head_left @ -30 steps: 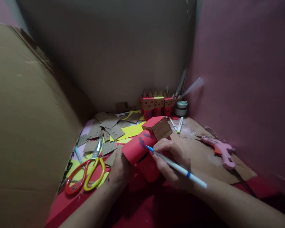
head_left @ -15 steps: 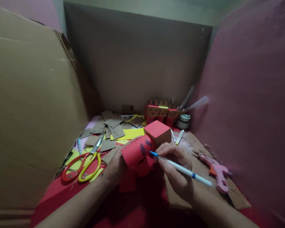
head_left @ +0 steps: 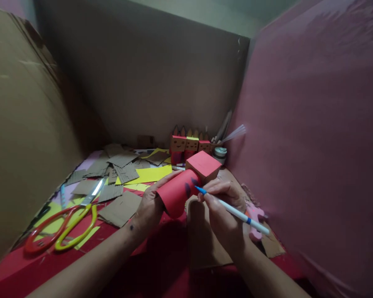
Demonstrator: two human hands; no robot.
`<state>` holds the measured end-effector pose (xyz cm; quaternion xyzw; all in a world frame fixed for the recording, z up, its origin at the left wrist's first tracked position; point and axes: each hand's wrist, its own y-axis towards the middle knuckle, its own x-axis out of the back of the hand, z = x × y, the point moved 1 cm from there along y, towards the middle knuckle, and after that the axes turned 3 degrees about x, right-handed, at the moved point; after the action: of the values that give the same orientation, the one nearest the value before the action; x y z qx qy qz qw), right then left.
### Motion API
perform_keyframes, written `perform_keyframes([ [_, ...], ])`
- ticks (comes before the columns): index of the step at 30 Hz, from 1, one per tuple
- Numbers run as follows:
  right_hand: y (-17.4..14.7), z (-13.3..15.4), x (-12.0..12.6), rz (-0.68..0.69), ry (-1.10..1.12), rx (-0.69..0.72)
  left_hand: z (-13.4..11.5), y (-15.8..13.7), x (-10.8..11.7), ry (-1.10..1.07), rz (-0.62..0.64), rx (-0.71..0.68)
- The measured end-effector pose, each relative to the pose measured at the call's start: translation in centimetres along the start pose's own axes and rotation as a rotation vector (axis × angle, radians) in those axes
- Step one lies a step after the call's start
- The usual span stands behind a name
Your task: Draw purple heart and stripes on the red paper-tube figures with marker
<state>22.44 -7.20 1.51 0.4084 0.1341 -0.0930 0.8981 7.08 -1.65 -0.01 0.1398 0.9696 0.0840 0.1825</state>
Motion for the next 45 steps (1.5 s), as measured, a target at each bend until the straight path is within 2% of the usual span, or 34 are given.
perform_keyframes([
  [4,-0.3,0.8,-0.3,0.100,-0.160,0.034,0.1,-0.6,0.3,0.106,-0.021,-0.095],
  [8,-0.5,0.7,-1.0,0.138,-0.238,0.018,0.3,-1.4,1.0,0.135,-0.076,-0.068],
  [13,-0.9,0.0,-0.9,0.102,-0.201,-0.077,0.3,-1.9,0.9,0.039,-0.078,0.053],
  [20,-1.7,-0.4,-0.7,0.071,-0.136,-0.009,-0.3,-2.1,0.2,-0.162,-0.096,0.119],
  [23,-1.7,-0.2,-0.7,0.084,-0.135,-0.008,-0.1,-2.2,0.3,-0.149,-0.060,0.074],
  [27,-1.6,0.3,-0.6,0.125,-0.169,-0.002,0.1,-2.5,0.6,-0.006,-0.050,0.003],
  [35,-1.6,0.5,-0.8,0.129,-0.169,-0.002,0.7,-2.5,1.2,0.005,-0.008,-0.059],
  [42,-1.7,0.5,-0.7,0.108,-0.182,0.015,-0.1,-2.3,1.0,0.017,-0.057,-0.037],
  [45,-1.7,0.7,-0.4,0.100,-0.200,0.025,-0.6,-2.0,0.7,-0.026,-0.077,0.023],
])
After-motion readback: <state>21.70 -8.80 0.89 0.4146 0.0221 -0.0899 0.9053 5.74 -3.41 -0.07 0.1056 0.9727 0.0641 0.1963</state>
